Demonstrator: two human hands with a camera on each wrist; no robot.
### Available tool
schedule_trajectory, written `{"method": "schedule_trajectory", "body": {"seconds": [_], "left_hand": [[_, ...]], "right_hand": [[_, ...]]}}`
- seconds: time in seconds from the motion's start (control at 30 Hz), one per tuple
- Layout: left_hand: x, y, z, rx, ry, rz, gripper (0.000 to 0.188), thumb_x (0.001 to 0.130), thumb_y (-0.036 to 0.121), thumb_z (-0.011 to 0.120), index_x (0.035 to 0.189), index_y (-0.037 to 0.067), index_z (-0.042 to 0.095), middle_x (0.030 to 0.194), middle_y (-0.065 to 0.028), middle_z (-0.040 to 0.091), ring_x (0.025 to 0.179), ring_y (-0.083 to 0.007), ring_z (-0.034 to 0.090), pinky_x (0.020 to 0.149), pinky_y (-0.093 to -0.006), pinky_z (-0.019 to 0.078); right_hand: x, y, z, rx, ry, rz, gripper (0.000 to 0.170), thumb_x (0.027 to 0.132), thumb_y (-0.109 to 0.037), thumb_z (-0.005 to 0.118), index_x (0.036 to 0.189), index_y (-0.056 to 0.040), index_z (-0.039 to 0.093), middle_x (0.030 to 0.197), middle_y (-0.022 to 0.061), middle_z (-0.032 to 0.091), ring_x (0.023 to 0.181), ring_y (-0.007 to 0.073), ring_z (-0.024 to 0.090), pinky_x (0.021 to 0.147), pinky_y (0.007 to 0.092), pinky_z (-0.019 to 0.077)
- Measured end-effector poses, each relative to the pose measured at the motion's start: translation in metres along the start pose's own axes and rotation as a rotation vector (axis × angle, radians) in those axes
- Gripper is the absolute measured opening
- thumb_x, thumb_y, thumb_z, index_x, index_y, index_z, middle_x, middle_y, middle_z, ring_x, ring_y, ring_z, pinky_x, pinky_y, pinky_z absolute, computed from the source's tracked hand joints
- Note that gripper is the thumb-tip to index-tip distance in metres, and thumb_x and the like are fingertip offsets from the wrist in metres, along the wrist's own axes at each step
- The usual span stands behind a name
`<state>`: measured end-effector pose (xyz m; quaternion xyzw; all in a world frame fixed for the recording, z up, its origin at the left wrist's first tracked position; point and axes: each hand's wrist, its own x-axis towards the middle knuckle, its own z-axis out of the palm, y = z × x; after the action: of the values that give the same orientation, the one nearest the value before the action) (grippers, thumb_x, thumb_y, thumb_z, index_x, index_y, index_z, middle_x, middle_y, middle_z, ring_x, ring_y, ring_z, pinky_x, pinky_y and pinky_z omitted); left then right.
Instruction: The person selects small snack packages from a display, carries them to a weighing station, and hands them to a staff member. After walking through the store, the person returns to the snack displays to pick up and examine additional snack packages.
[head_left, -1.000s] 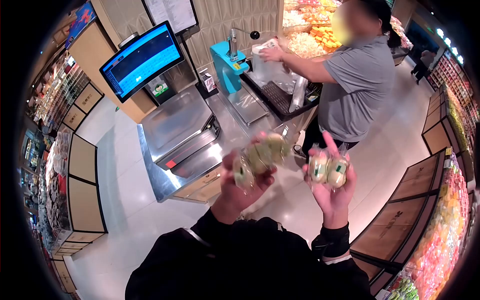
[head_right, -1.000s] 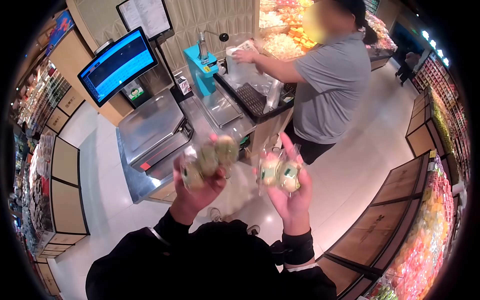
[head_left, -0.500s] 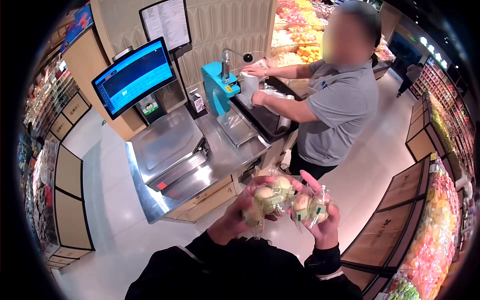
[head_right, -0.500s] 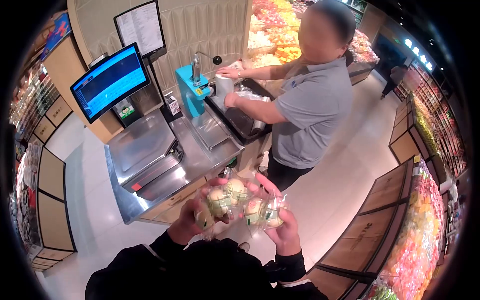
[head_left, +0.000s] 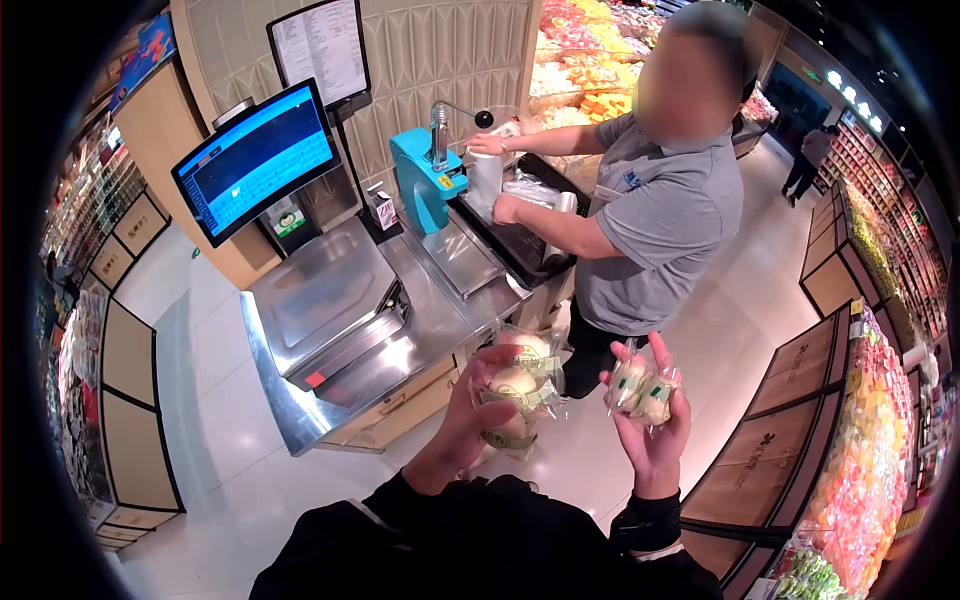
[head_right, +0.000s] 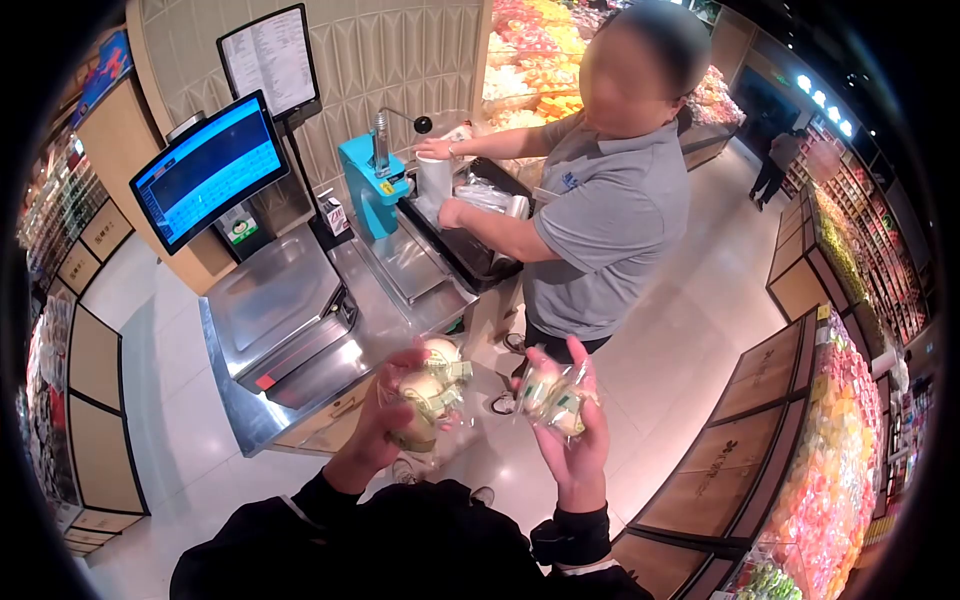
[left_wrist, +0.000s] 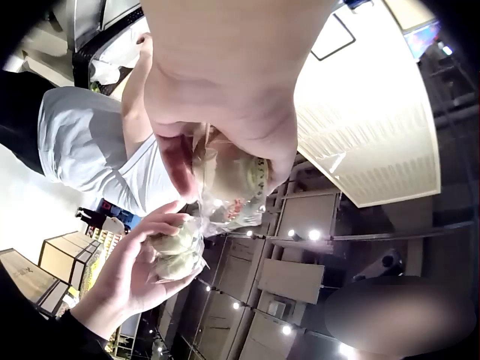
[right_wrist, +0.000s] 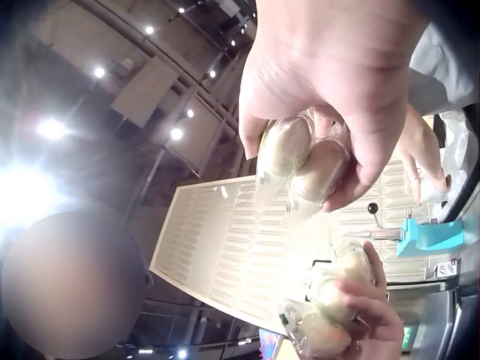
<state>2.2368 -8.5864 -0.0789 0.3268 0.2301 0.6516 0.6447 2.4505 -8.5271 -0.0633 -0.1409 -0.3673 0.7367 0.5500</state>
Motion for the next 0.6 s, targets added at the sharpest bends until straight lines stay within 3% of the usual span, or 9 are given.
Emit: {"method": "schedule_trajectory", "body": {"seconds": [0.03,0.23,0.3,0.33,0.5,0.57,0.6], "left_hand": [[0.0007,-0.0014,-0.0003,0.126,0.035,0.069,0.07,0.072,0.025,0.073,0.129,0.005,0.039,0.122,-0.0119,0.047,0.109,-0.0212,0.053,0.092,-0.0352,0.0452],[-0.0006,0.0019,0.0023,0.145,0.053,0.125,0.075,0.072,0.024,0.074,0.132,0.002,0.036,0.125,-0.0114,0.046,0.112,-0.0185,0.05,0.095,-0.0322,0.0414],[-0.0005,0.0013,0.0019,0.145,0.052,0.13,0.076,0.072,0.024,0.074,0.134,0.003,0.035,0.126,-0.0113,0.045,0.113,-0.0189,0.049,0.096,-0.0327,0.0406],[-0.0006,0.0012,0.0026,0.158,0.045,0.143,0.077,0.073,0.026,0.072,0.135,0.002,0.033,0.129,-0.0136,0.043,0.116,-0.0218,0.049,0.095,-0.0348,0.0437],[-0.0036,0.0063,0.005,0.212,0.05,0.139,0.081,0.074,0.027,0.069,0.139,0.002,0.028,0.132,-0.0161,0.041,0.119,-0.0248,0.047,0.096,-0.0376,0.0456],[-0.0044,0.0079,0.0051,0.126,0.033,0.094,0.084,0.073,0.024,0.073,0.14,0.005,0.027,0.134,-0.011,0.037,0.122,-0.0205,0.042,0.101,-0.0349,0.0367],[-0.004,0.0072,0.0035,0.126,0.036,0.093,0.084,0.073,0.024,0.073,0.14,0.005,0.027,0.134,-0.011,0.037,0.122,-0.0205,0.042,0.101,-0.0349,0.0367]], "right_hand": [[-0.0001,-0.0005,0.0021,0.0,-0.001,0.001,0.077,0.083,-0.046,0.057,0.143,-0.0093,0.025,0.133,0.0252,0.04,0.108,0.0369,0.053,0.092,0.0403,0.0443],[-0.0041,-0.0022,0.0098,-0.001,0.023,-0.003,0.072,0.085,-0.043,0.056,0.141,-0.0081,0.027,0.134,0.0274,0.037,0.121,0.0397,0.043,0.104,0.0429,0.0351],[-0.0054,-0.0026,0.0104,0.022,0.023,0.032,0.078,0.079,-0.041,0.066,0.139,-0.0098,0.028,0.135,0.0219,0.039,0.123,0.0392,0.042,0.105,0.0461,0.0329],[-0.0058,0.0013,0.0046,-0.004,-0.041,-0.018,0.07,0.085,-0.042,0.056,0.14,-0.0077,0.03,0.136,0.0272,0.035,0.123,0.0409,0.041,0.104,0.0433,0.0347],[-0.0062,0.002,0.0062,0.04,-0.001,-0.016,0.067,0.085,-0.042,0.056,0.138,-0.0077,0.033,0.137,0.0275,0.034,0.124,0.0408,0.04,0.103,0.0432,0.036],[-0.0068,0.0028,0.0068,0.032,0.003,-0.011,0.065,0.086,-0.043,0.054,0.137,-0.0074,0.034,0.137,0.0269,0.034,0.122,0.0404,0.042,0.102,0.042,0.0378],[-0.0067,0.0027,0.0064,0.033,0.004,-0.008,0.065,0.086,-0.043,0.054,0.137,-0.0074,0.034,0.137,0.0269,0.034,0.122,0.0404,0.042,0.102,0.042,0.0378]]}}
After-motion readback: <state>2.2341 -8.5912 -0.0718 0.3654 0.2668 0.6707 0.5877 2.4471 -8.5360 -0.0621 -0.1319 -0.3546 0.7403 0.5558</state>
